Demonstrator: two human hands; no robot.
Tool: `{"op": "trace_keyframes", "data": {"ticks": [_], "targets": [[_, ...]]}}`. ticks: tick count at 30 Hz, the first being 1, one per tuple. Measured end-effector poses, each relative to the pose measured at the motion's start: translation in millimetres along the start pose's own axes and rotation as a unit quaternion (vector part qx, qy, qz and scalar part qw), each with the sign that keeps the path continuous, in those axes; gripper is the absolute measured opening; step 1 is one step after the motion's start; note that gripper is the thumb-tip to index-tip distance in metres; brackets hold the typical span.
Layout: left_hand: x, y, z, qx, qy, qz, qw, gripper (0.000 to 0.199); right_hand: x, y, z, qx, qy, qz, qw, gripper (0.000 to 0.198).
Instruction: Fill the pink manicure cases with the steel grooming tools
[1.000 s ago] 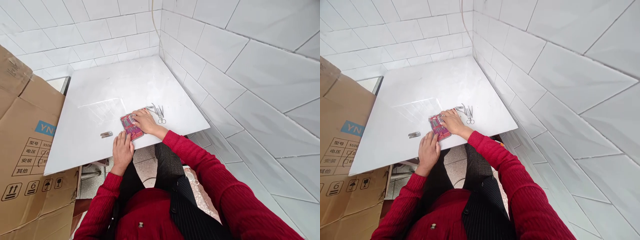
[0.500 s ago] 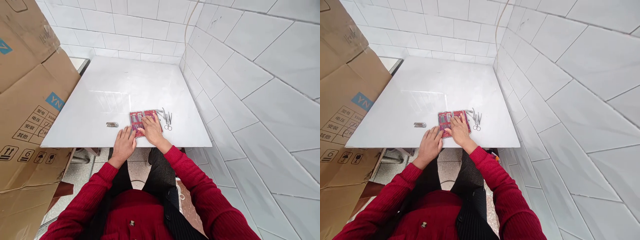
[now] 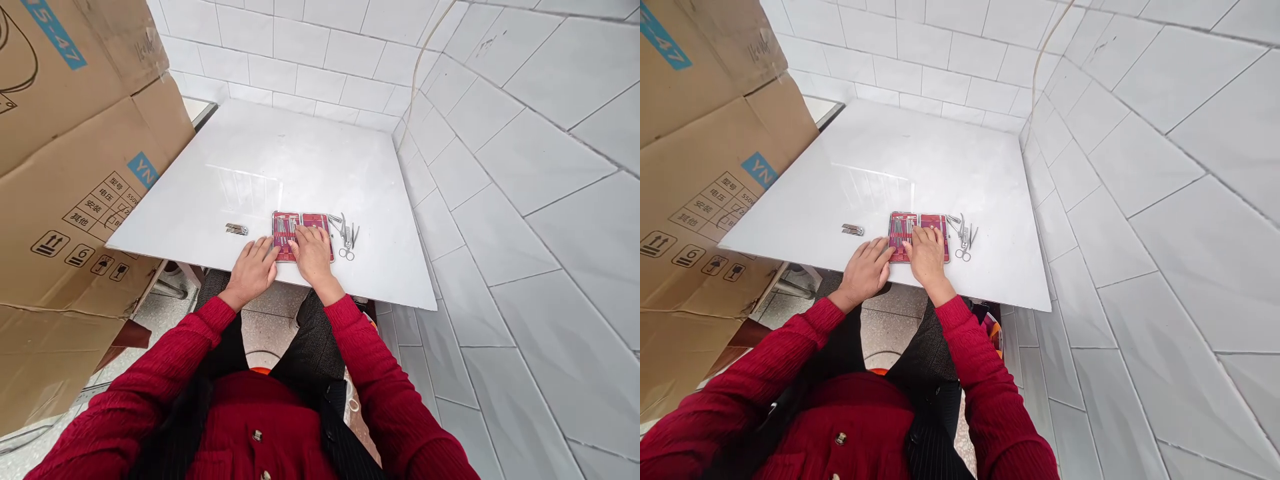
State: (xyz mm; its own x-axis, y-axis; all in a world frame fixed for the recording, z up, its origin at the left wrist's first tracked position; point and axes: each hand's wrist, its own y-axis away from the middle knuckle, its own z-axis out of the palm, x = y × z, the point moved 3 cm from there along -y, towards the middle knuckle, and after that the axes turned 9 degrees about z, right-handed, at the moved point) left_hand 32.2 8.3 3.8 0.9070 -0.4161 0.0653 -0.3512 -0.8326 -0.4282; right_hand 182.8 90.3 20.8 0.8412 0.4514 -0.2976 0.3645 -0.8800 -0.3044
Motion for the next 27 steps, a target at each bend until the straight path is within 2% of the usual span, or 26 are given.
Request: {"op": "trace_keyframes", "data": {"ticks": [8,14,17,21,27], "targets": [[1.2,0.5,-0.7,-0.007,-0.019,0.007,1.000,0.045,5.2,1.8,1.5,0.017,-0.053,0.004,0.998,0.041],[1.6,3.7,0.8,0.009,-0.009,0.008,1.000,0.044,2.7,1.3,-5.2,0.050,-0.063,-0.010,0.997,0.035],[0.5,3.7,0.8,0.019,-0.001,0.008,1.000,0.044,-16.9,-9.8,-10.8,0.007,-0.065,-0.046,0.997,0.031],[0.2,10.6,-4.2,0.029,0.012,0.023,0.999,0.044,-63.1,-37.0,-16.8,-0.069,-0.051,-0.085,0.993,0.027],[1.7,54.2,-18.0,0.027,0.019,0.056,0.998,0.038,-123.0,-62.9,-8.7,-0.143,0.064,-0.144,0.977,0.027]]}}
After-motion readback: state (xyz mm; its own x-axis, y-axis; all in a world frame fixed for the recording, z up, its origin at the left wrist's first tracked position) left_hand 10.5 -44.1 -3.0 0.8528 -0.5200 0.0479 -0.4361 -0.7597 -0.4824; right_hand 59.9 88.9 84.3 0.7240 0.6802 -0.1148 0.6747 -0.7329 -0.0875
